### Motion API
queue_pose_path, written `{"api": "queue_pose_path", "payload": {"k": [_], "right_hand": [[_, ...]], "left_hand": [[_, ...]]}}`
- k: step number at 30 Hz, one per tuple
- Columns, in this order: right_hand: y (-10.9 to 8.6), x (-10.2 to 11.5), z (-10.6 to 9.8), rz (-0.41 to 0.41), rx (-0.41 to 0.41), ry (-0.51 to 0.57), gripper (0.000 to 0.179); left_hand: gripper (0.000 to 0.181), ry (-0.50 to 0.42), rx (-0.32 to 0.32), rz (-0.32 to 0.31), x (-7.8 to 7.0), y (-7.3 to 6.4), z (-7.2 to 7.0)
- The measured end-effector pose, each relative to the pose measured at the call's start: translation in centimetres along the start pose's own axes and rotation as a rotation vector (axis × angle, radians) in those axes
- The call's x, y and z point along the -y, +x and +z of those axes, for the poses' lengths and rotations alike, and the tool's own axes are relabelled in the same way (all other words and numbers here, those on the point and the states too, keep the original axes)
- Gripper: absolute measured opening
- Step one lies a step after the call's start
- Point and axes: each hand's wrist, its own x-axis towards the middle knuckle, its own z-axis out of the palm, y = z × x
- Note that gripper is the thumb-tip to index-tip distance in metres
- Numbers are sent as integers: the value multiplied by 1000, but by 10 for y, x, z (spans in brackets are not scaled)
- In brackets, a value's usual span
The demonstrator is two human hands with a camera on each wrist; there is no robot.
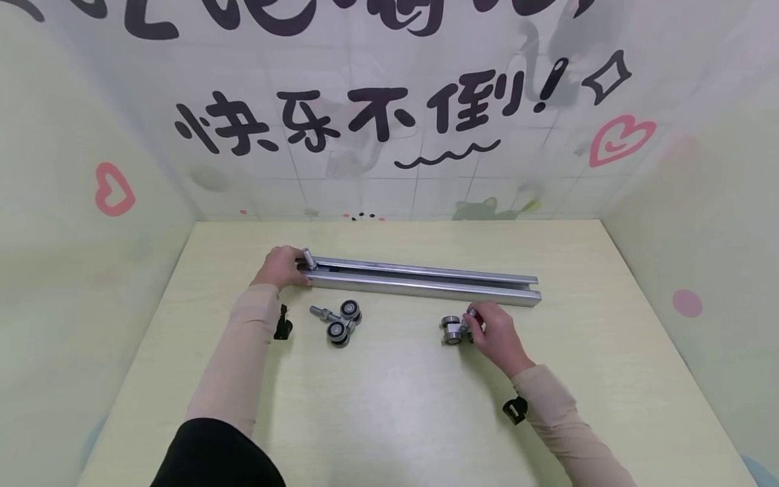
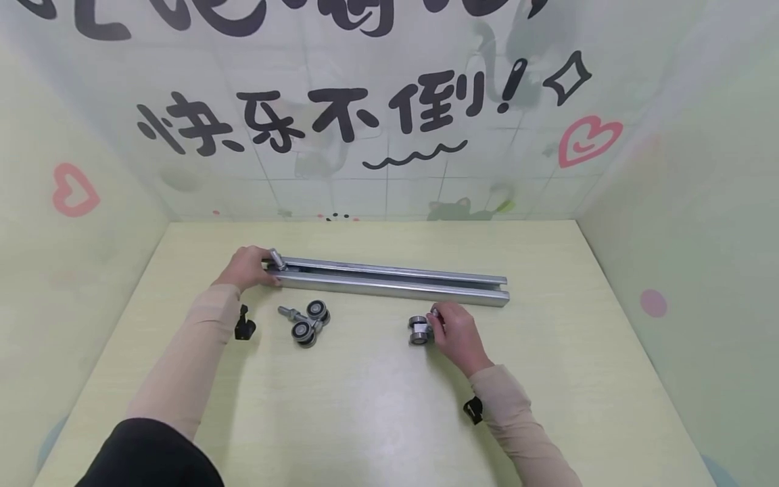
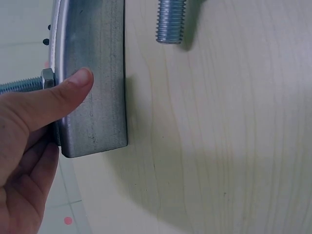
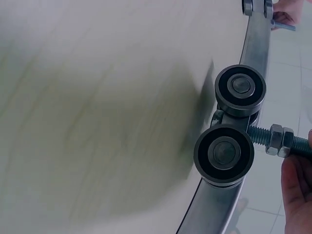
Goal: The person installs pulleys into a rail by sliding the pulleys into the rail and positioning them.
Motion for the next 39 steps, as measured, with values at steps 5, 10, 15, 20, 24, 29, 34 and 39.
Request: {"api": "queue_pose_path", "payload": {"k": [5,10,15,20,24,29,34,39], "right_hand": [[0,-8,-7,26,-11,-22,15],[0,-16,-14,79,-14,-38,14],[-1,-26,-22,118,-19,-61,9],[-3,-34,-30,160,-47,-109,10],[-5,-39,-36,210,-49,-129,11],[-9,-46,-41,250,-61,-142,12],[-12,-53,-49,255,-98,-157,12],[-15,-58,-58,274,-146,-172,12]], "left_hand": [[53,4,2,3,-1,0,-1],[54,4,2,1,-3,-2,-2],[54,7,1,6,-3,-3,-1],[53,4,-2,7,-3,-2,-1],[53,6,0,1,-4,-3,-2],[52,7,-6,4,-5,-3,-2],[52,10,-6,4,-5,-2,-1],[52,14,-10,7,-2,0,0]]}}
